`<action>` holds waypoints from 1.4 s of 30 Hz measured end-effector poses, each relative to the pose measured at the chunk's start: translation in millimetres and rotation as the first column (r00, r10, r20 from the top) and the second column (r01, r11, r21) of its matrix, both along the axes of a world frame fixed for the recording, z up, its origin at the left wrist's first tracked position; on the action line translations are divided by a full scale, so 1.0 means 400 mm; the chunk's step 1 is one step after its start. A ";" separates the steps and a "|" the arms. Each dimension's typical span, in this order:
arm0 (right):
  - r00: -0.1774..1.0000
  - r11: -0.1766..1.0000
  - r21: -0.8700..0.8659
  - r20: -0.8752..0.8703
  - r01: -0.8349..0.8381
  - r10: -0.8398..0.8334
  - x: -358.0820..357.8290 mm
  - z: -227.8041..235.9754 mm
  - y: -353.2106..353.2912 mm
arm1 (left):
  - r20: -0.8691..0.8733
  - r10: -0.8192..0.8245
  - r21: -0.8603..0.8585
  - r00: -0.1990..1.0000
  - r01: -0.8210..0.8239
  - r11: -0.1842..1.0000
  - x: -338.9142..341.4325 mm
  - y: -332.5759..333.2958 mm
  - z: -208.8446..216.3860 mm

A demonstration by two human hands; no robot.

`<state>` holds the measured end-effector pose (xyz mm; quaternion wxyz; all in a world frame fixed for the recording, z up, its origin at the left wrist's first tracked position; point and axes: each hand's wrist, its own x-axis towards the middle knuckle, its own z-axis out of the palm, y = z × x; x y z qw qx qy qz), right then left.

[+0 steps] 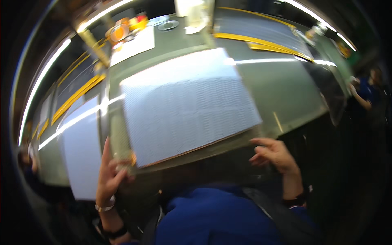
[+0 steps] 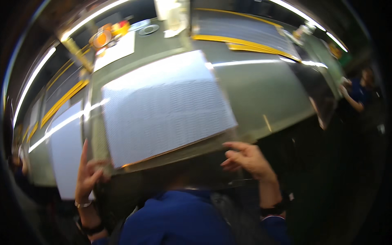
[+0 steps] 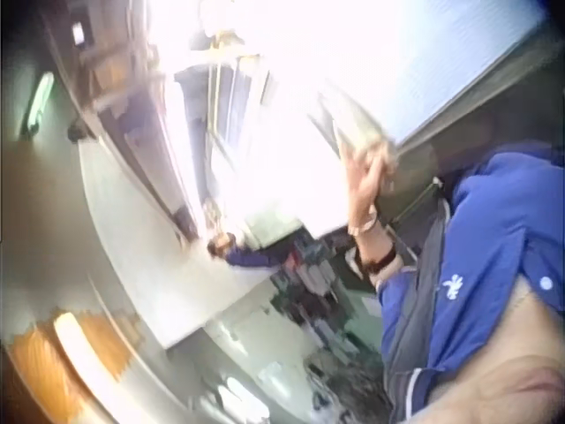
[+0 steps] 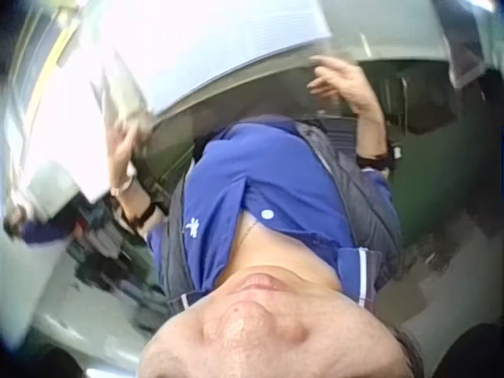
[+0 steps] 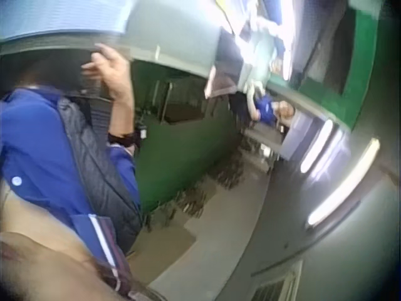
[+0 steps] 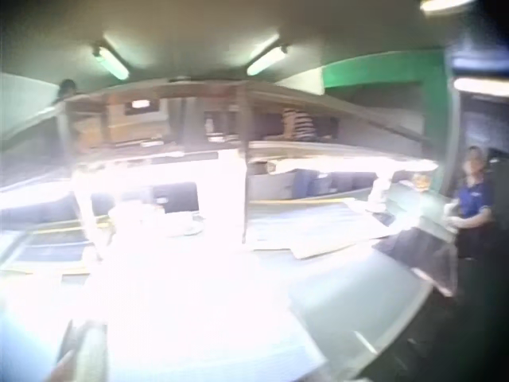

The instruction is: Inspecting large technical sheets on a light table and sorting them into vertical racks.

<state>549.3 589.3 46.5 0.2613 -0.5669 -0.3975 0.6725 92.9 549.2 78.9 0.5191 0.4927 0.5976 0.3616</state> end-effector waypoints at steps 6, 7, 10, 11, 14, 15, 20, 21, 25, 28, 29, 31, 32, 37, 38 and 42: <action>0.969 0.851 0.517 0.245 -0.096 -0.039 0.001 -0.012 0.237 | -0.303 0.055 0.271 0.951 0.031 0.962 -0.004 0.090 -0.098; 0.957 0.830 0.549 0.279 -0.095 -0.075 -0.008 -0.022 0.277 | -0.309 0.080 0.268 0.948 0.007 0.963 -0.008 0.086 -0.106; 0.927 0.751 0.643 0.355 -0.151 -0.117 0.004 -0.101 0.348 | -0.517 0.080 0.340 0.852 0.119 0.933 -0.006 0.078 -0.136; 0.905 0.691 0.696 0.400 -0.197 -0.145 0.016 -0.124 0.365 | -0.524 0.053 0.327 0.850 0.143 0.934 0.003 0.076 -0.142; 0.944 0.683 0.727 0.271 -0.072 -0.189 0.034 -0.164 0.369 | -0.482 -0.027 0.253 0.876 0.169 0.953 -0.008 0.067 -0.168; 0.945 0.687 0.723 0.272 -0.075 -0.182 0.030 -0.162 0.364 | -0.501 -0.053 0.250 0.864 0.203 0.947 -0.008 0.068 -0.171; 0.970 0.713 0.695 0.098 0.094 -0.224 0.011 -0.146 0.352 | -0.490 -0.136 0.229 0.861 0.278 0.933 -0.030 0.072 -0.184; 0.970 0.713 0.695 0.098 0.095 -0.224 0.012 -0.149 0.351 | -0.497 -0.162 0.212 0.853 0.300 0.930 -0.033 0.072 -0.183; 0.970 0.711 0.687 0.037 0.151 -0.241 0.017 -0.164 0.352 | -0.532 -0.223 0.160 0.817 0.356 0.921 -0.037 0.073 -0.182; 0.971 0.700 0.697 0.023 0.155 -0.238 0.021 -0.154 0.343 | -0.527 -0.260 0.126 0.809 0.376 0.918 -0.039 0.073 -0.171; 0.973 0.696 0.702 0.016 0.152 -0.229 0.021 -0.156 0.344 | -0.528 -0.258 0.125 0.809 0.375 0.919 -0.039 0.071 -0.168; 0.973 0.699 0.698 0.016 0.155 -0.232 0.021 -0.158 0.342 | -0.517 -0.282 0.117 0.808 0.393 0.912 -0.041 0.069 -0.163; 0.971 0.700 0.696 0.017 0.159 -0.237 0.021 -0.160 0.342 | -0.517 -0.282 0.115 0.808 0.392 0.913 -0.040 0.069 -0.161; 0.971 0.694 0.703 0.021 0.155 -0.238 0.021 -0.165 0.337 | -0.521 -0.288 0.096 0.803 0.390 0.916 -0.037 0.069 -0.163; 0.972 0.692 0.707 0.027 0.145 -0.231 0.021 -0.164 0.338 | -0.522 -0.289 0.095 0.803 0.391 0.916 -0.036 0.071 -0.160; 0.973 0.694 0.705 0.022 0.148 -0.230 0.021 -0.165 0.350 | -0.539 -0.278 0.078 0.795 0.375 0.924 -0.033 0.076 -0.155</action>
